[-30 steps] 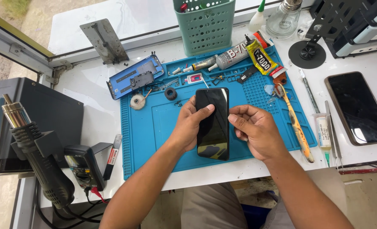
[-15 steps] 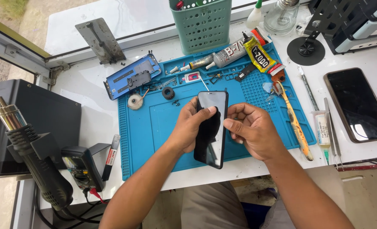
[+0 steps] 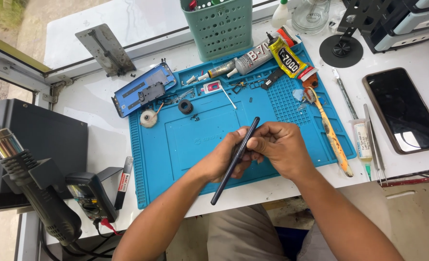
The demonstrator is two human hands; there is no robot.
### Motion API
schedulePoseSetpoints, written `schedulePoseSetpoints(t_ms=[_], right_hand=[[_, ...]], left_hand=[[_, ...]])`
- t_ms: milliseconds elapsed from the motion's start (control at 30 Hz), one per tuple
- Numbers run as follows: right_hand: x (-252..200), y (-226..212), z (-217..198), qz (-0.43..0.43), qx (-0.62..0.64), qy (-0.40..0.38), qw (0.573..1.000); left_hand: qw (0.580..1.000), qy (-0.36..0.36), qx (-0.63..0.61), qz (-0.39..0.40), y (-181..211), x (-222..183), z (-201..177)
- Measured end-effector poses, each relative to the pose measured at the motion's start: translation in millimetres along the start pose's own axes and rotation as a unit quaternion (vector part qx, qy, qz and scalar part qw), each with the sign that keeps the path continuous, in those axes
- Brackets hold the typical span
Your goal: The person is carefully prying the back cover off a smartphone using their hands and a small tool on a repair mat.
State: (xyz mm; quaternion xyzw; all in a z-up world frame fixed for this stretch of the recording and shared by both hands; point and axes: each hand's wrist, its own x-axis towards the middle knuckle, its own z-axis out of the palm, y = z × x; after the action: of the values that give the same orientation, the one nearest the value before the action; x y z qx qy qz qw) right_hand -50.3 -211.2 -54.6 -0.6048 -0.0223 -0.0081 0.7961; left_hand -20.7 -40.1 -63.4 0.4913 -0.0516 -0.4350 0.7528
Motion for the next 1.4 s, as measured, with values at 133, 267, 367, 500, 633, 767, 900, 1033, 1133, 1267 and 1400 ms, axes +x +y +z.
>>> schedulePoseSetpoints(t_ms=[133, 267, 367, 500, 633, 767, 900, 1033, 1133, 1267, 1400], right_hand=[[-2.5, -3.4, 1.4, -0.100, -0.115, 0.022, 0.988], [-3.5, -13.7, 11.3, -0.144, -0.131, 0.012, 0.981], [-3.3, -19.5, 11.1, -0.136, -0.131, -0.013, 0.982], [-4.6, -20.9, 12.0, -0.140, -0.128, -0.041, 0.981], [1.7, 10.5, -5.6, -0.034, 0.054, -0.064, 0.996], [7.3, 6.2, -16.2, 0.135, 0.134, -0.007, 0.982], [5.9, 0.9, -21.9, 0.154, 0.158, -0.029, 0.975], [7.8, -11.9, -24.9, 0.123, 0.206, -0.011, 0.971], [6.3, -17.3, -28.8, 0.076, 0.260, -0.007, 0.962], [1.7, -23.2, -12.5, 0.009, 0.306, -0.019, 0.952], [-5.9, -10.6, 9.6, -0.115, 0.178, 0.014, 0.977]], left_hand=[[0.999, 0.025, -0.003, -0.019, -30.9, 10.3, -26.1], [0.999, 0.020, 0.031, 0.009, 4.6, -2.1, -2.3], [0.998, 0.048, 0.033, 0.000, -17.3, 4.9, -18.7], [0.997, 0.065, 0.051, -0.004, 7.7, -4.1, 5.9], [0.987, 0.065, 0.145, 0.038, 34.3, -10.9, 11.4], [0.986, 0.037, 0.154, 0.051, 37.4, -9.6, 3.5], [0.996, 0.019, 0.076, 0.036, 36.9, -16.2, -1.6], [0.996, -0.002, -0.067, 0.053, 38.1, -7.9, -32.4], [0.978, 0.004, -0.190, 0.090, 57.1, -12.1, -35.4], [0.962, 0.025, -0.232, 0.139, 53.1, -8.1, -30.9], [0.977, 0.007, -0.107, 0.185, 37.3, 1.5, -14.5]])
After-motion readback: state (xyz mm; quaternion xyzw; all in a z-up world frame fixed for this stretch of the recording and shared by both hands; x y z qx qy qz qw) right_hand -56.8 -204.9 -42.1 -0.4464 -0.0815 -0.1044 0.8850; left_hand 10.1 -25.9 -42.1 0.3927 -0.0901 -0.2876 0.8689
